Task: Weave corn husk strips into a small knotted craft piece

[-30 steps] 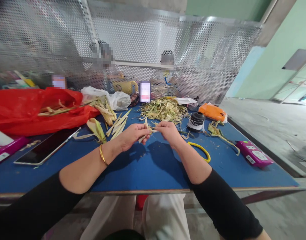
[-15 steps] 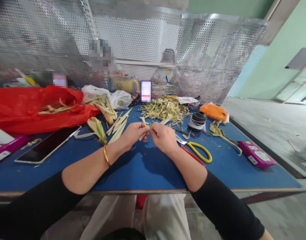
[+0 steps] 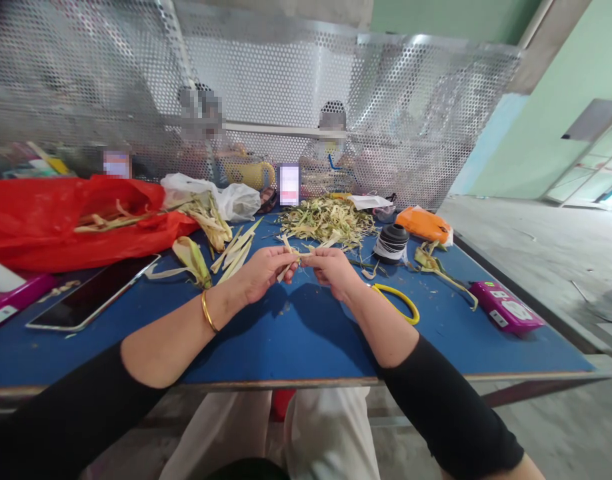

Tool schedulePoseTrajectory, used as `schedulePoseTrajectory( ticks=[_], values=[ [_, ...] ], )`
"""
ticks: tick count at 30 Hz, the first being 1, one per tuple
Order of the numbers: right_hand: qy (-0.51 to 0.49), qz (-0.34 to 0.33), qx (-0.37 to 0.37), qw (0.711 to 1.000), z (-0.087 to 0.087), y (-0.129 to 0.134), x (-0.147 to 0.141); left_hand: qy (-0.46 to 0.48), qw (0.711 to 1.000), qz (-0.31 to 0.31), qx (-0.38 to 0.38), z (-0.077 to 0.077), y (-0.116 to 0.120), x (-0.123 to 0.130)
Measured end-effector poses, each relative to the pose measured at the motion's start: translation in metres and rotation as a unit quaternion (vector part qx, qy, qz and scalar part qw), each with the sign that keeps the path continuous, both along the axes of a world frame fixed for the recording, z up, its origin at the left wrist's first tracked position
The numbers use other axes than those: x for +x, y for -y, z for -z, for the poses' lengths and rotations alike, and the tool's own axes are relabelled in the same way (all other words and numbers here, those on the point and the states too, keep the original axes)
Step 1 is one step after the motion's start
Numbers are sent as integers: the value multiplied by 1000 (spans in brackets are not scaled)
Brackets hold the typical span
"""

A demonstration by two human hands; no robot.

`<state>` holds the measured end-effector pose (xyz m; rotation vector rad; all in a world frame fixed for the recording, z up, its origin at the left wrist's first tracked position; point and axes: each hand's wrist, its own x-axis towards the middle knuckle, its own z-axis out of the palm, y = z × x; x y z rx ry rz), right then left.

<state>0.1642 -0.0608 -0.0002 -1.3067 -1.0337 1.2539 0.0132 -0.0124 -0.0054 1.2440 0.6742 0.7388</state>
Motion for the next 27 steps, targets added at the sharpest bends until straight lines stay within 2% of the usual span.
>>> schedulePoseTrajectory(
  ticks=[4,9,12,14,16,18,20,23,27],
  values=[
    [-32,25,13,999,2,2,-7,-3,998,-51,29,5,3,5],
    [-54,65,20,996,4,4,-17,-50,984,-131,113,7,5,10],
    [6,82,45,996,7,4,-21,-89,971,-149,163,9,3,9],
    [112,101,107,983,7,4,-20,-111,966,-143,184,10,2,8],
    [236,111,169,951,7,4,-17,-135,963,-129,197,11,2,6],
    [326,107,197,919,6,3,-12,-153,964,-95,194,10,2,5],
    [365,97,196,905,5,2,-6,-156,971,-47,176,8,3,3],
    [336,81,172,922,4,-2,1,-135,983,13,121,1,5,1],
    [212,72,64,973,2,-5,4,-91,994,32,42,-5,5,-1]
  ],
)
